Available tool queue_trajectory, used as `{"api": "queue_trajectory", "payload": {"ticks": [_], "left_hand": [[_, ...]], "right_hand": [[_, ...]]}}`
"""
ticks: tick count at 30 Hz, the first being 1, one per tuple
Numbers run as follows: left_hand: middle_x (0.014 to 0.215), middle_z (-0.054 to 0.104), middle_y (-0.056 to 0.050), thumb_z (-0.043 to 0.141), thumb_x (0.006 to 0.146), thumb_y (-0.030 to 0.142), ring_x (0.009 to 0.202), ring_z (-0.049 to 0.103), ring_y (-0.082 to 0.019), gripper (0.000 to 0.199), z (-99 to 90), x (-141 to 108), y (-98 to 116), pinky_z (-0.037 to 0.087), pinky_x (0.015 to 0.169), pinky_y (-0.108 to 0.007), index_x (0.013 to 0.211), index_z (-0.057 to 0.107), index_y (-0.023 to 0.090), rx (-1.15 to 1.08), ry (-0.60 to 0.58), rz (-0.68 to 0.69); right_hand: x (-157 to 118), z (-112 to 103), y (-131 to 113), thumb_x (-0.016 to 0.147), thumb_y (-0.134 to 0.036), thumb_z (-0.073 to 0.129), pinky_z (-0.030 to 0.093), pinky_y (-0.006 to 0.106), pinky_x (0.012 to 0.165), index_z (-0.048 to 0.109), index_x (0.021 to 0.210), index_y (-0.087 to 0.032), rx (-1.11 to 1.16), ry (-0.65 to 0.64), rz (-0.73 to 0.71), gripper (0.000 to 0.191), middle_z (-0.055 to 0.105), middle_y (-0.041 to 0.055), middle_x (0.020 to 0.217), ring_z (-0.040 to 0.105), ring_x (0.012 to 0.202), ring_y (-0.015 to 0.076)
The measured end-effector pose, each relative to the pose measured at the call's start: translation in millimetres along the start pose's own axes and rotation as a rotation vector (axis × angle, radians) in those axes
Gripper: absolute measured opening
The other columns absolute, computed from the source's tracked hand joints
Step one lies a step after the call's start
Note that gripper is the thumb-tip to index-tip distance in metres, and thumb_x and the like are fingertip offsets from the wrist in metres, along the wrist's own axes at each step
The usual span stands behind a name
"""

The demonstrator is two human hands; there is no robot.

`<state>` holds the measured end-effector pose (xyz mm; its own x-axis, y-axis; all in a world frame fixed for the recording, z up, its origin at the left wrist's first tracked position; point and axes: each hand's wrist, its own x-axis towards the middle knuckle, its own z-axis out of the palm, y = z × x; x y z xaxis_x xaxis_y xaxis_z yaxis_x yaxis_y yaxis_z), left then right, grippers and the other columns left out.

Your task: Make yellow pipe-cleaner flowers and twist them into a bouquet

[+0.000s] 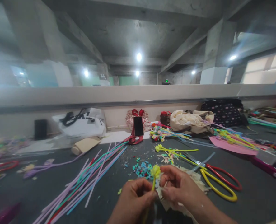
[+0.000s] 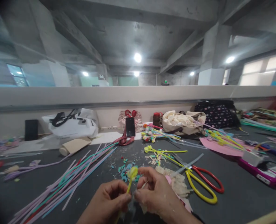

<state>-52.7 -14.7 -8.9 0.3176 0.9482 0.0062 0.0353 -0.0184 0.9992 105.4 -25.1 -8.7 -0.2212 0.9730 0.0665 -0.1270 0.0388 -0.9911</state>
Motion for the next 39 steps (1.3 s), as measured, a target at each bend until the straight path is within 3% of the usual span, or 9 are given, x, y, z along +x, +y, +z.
{"api": "queue_trajectory", "payload": {"ticks": [5, 11, 19, 32, 36, 39], "left_hand": [[0.043, 0.049, 0.004, 0.063, 0.062, 0.032, 0.045, 0.04, -0.009, 0.022, 4.9, -2.4, -6.0, 0.028, 0.047, -0.02, 0.05, 0.056, 0.015, 0.208, 0.03, 0.03], [0.044, 0.049, 0.005, 0.06, 0.062, 0.025, 0.048, 0.042, -0.01, 0.017, 4.1, -0.5, -9.0, 0.029, 0.049, -0.02, 0.049, 0.056, 0.016, 0.304, 0.0, 0.047], [0.046, 0.051, 0.005, 0.056, 0.061, 0.016, 0.049, 0.044, -0.01, 0.01, 4.7, -4.8, -0.8, 0.031, 0.051, -0.02, 0.051, 0.057, 0.016, 0.273, -0.034, 0.043], [0.043, 0.051, 0.005, 0.059, 0.061, 0.023, 0.046, 0.043, -0.009, 0.014, 7.6, -4.6, -2.5, 0.028, 0.047, -0.02, 0.05, 0.057, 0.015, 0.275, -0.089, 0.005], [0.044, 0.05, 0.005, 0.06, 0.061, 0.022, 0.046, 0.043, -0.009, 0.014, 9.8, -8.1, 4.4, 0.03, 0.048, -0.019, 0.049, 0.058, 0.015, 0.228, -0.049, 0.0], [0.043, 0.049, 0.005, 0.064, 0.06, 0.028, 0.044, 0.042, -0.008, 0.018, 8.4, -7.1, 4.4, 0.03, 0.046, -0.019, 0.05, 0.057, 0.015, 0.093, -0.083, -0.016]], "right_hand": [[-1.3, 0.7, -1.1, 0.057, -0.013, 0.065, 0.029, 0.015, 0.038, 0.049, 0.109, -0.015, -0.007, 0.001, -0.004, 0.055, 0.05, -0.0089, 0.051, 0.041, 0.039, 0.0044], [-3.1, -0.4, -1.0, 0.059, -0.023, 0.068, 0.031, 0.016, 0.04, 0.056, 0.105, -0.016, 0.018, 0.025, -0.017, 0.048, 0.053, -0.0044, 0.062, 0.042, 0.045, 0.0054], [-1.9, 2.6, -7.2, 0.057, -0.024, 0.071, 0.038, 0.016, 0.041, 0.063, 0.093, -0.018, 0.104, -0.01, -0.05, 0.037, 0.06, -0.0038, 0.064, 0.048, 0.044, 0.005], [-1.8, 2.5, -5.6, 0.058, -0.021, 0.063, 0.039, 0.017, 0.036, 0.059, 0.079, -0.015, -0.027, 0.037, -0.027, 0.022, 0.057, -0.0054, 0.051, 0.049, 0.037, 0.0069], [-2.9, -1.1, -4.4, 0.056, -0.01, 0.06, 0.035, 0.016, 0.038, 0.058, 0.094, -0.017, -0.131, 0.076, -0.026, 0.039, 0.054, -0.0074, 0.054, 0.045, 0.04, 0.0061], [-5.1, -4.5, -8.0, 0.055, -0.004, 0.06, 0.034, 0.016, 0.041, 0.054, 0.105, -0.018, -0.212, 0.079, -0.058, 0.052, 0.054, -0.0077, 0.055, 0.045, 0.044, 0.0061]]}}
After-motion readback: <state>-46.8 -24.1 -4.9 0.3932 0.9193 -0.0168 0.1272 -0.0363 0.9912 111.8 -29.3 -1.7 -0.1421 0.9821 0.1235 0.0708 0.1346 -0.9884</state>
